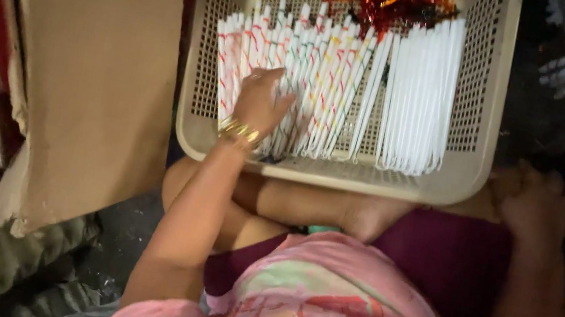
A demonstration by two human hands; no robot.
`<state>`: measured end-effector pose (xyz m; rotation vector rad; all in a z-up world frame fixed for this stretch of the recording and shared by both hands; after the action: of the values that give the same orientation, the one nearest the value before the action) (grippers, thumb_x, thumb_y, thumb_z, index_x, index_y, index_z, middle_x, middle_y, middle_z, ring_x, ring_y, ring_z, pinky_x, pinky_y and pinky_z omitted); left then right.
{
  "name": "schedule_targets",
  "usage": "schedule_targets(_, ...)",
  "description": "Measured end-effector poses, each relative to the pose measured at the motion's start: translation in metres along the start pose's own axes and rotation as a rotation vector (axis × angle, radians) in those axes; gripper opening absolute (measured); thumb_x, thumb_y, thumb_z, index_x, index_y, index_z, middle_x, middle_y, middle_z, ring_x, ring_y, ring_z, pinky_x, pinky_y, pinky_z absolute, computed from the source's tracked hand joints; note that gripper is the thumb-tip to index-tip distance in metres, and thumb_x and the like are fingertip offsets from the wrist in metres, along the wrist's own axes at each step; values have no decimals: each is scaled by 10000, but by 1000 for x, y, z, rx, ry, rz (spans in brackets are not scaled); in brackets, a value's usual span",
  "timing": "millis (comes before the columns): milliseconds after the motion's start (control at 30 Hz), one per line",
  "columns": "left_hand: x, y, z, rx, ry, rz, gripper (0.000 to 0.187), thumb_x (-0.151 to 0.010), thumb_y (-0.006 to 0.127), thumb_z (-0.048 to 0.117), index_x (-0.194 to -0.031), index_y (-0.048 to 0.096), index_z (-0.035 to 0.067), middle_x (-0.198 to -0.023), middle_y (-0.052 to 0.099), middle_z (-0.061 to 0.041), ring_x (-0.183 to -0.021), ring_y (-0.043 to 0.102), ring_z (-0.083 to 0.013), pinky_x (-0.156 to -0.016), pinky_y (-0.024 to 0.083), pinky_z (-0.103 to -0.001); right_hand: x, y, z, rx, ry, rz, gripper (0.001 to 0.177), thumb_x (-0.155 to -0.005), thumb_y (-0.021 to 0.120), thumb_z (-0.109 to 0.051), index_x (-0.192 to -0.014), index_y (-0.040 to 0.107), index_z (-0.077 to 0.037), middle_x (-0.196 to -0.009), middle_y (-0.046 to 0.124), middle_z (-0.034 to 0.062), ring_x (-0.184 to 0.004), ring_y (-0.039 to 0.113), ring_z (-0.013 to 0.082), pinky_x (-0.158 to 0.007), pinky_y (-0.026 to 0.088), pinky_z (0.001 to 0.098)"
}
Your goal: Manually wrapping thin white sticks with a decorative spiral paper or tape
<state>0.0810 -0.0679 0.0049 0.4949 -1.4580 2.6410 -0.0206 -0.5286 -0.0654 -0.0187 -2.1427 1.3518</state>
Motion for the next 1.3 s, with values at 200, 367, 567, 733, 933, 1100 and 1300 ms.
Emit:
schedule_targets(200, -150, 59, -3, -144, 408, 347, 296, -852, 660, 28, -1069, 809, 164, -1136, 752, -159, -886, 753, -308, -605, 643, -428, -51, 33, 20, 100, 227, -84, 439, -1092, 482, -219, -1235, 732, 113, -1221, 718, 364, -1101, 692, 545, -870, 564, 609)
schedule_targets(367, -235, 82, 8, -744, 166, 125, 329, -882, 601, 147, -1181, 698, 243, -1131, 702, -27, -1111, 588, -293, -849, 536, -461, -28, 6, -16, 143, 247, -153, 699, -934, 666, -650, -1277, 752, -47, -1255, 731, 271, -1149, 693, 478, -856, 598, 554)
schedule_targets(567, -229, 63, 67, -780, -261, -255, 605, -981, 555, 371, -1527, 414, 152, -1526, 472, -66, -1437, 339, -293, -1132, 317, -550, -43, 27, -3, 301, 171, -158, 757, -900, 568, -741, -1318, 740, -134, -1344, 688, 285, -1238, 659, 473, -987, 541, 555)
schedule_targets(733, -228, 72, 61, -749, -202, -162, 556, -1021, 518, 335, -1526, 390, 139, -1519, 480, -95, -1420, 395, -297, -1134, 340, -588, -27, 0, -29, 266, 139, -168, 550, -914, 582, -639, -1302, 740, -282, -1298, 736, 188, -1204, 692, 426, -957, 559, 549)
schedule_targets(933, -227, 68, 44, -188, 143, 176, 102, -942, 585, 174, -1035, 622, 197, -942, 777, -36, -910, 722, -252, -842, 437, -479, -25, 11, -16, 188, 26, -37, 541, -934, 598, -624, -1246, 768, -215, -1205, 758, 197, -1113, 712, 437, -890, 564, 562)
schedule_targets(1100, -129, 17, 106, 424, 7, 41, 72, -962, 657, 171, -1021, 695, 184, -1068, 798, 8, -1040, 780, -126, -900, 669, -267, -31, 14, -17, 68, -10, -42, 497, -990, 584, -537, -1315, 742, -196, -1234, 750, 177, -1076, 722, 423, -856, 568, 540)
schedule_targets(1300, -24, 9, 119, 850, -175, -257, 154, -1039, 575, 177, -1020, 660, 50, -943, 703, -56, -846, 681, -126, -814, 636, -255, -29, 30, 12, -256, -196, 369, 285, -1078, 593, -327, -1239, 774, -178, -1073, 780, 82, -944, 733, 338, -764, 534, 458)
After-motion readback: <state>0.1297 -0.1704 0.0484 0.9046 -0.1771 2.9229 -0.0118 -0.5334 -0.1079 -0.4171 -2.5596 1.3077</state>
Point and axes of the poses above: each hand's wrist, its own x-axis away from the middle knuckle, its own y-axis out of the palm, z = x × y, the point moved 2 cm from there along -x, towards the middle knuckle
